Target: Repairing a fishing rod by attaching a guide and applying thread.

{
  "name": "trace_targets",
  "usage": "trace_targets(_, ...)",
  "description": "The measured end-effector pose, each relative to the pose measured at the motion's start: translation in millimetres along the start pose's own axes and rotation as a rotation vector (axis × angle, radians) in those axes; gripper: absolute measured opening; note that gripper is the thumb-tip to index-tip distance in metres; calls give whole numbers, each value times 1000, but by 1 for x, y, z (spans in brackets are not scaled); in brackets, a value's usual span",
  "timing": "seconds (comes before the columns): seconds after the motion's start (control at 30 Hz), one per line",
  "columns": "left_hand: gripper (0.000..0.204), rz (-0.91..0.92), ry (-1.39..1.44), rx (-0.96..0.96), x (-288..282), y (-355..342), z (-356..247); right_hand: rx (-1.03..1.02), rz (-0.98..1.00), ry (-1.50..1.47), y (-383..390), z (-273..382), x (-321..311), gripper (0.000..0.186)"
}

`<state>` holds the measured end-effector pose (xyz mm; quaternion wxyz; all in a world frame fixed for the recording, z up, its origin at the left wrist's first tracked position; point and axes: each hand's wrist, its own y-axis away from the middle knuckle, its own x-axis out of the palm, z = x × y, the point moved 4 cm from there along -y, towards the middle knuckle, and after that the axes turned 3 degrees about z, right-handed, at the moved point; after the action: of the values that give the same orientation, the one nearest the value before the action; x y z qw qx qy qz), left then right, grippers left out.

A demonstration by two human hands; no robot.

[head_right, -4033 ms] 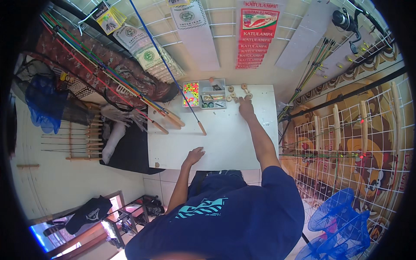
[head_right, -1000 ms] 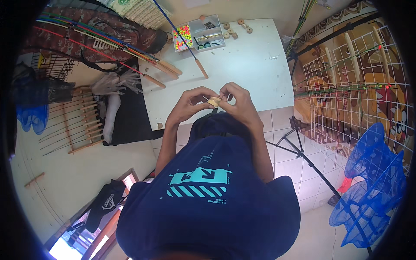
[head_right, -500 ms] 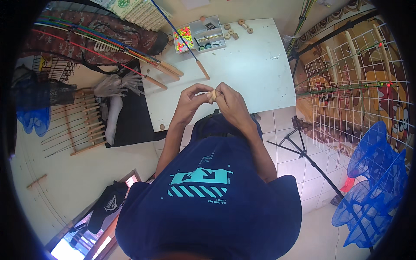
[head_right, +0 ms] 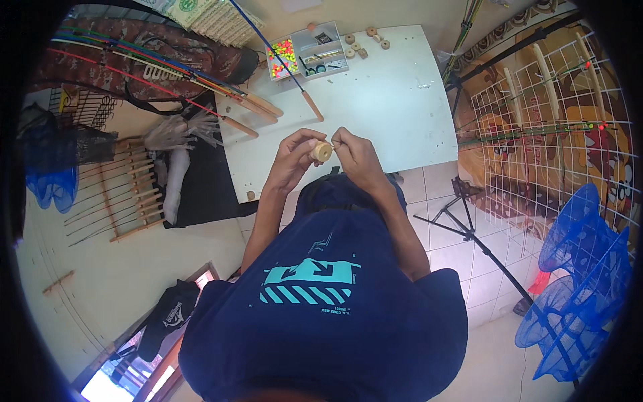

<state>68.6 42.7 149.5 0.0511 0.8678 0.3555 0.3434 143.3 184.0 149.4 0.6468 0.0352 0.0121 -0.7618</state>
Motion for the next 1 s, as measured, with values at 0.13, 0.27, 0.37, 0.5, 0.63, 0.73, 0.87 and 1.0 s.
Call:
trace_targets(0.13,22,-9,-132,-12,0,-1,1,-201,-110,301,-2,11,-7,5)
trace_targets(0.27,22,-47,-34,-84,-10,-2,0,-507,-170,498,4,30,-10,7)
trace_targets(0.37,22,-189,-95,21,-15,-3,1,-581,-160,511,8,36,-11,9)
trace_targets(0.5,24,-222,-32,113,-20,-2,-4,-495,-180,407,1,16,-14,5)
trace_targets(0.63,33,-211,-20,251,-12,6,-20,92,-95,342,-21,-64,-35,11)
trace_targets(0.73,39,-189,-15,278,-10,8,-24,256,-57,394,-29,-130,-48,14)
trace_targets(0.87,38,-198,-102,348,-9,8,-27,235,-56,504,-41,-170,-53,18)
trace_targets(1.0,35,-204,-179,375,1,8,-33,-26,-109,887,-39,-168,-49,20)
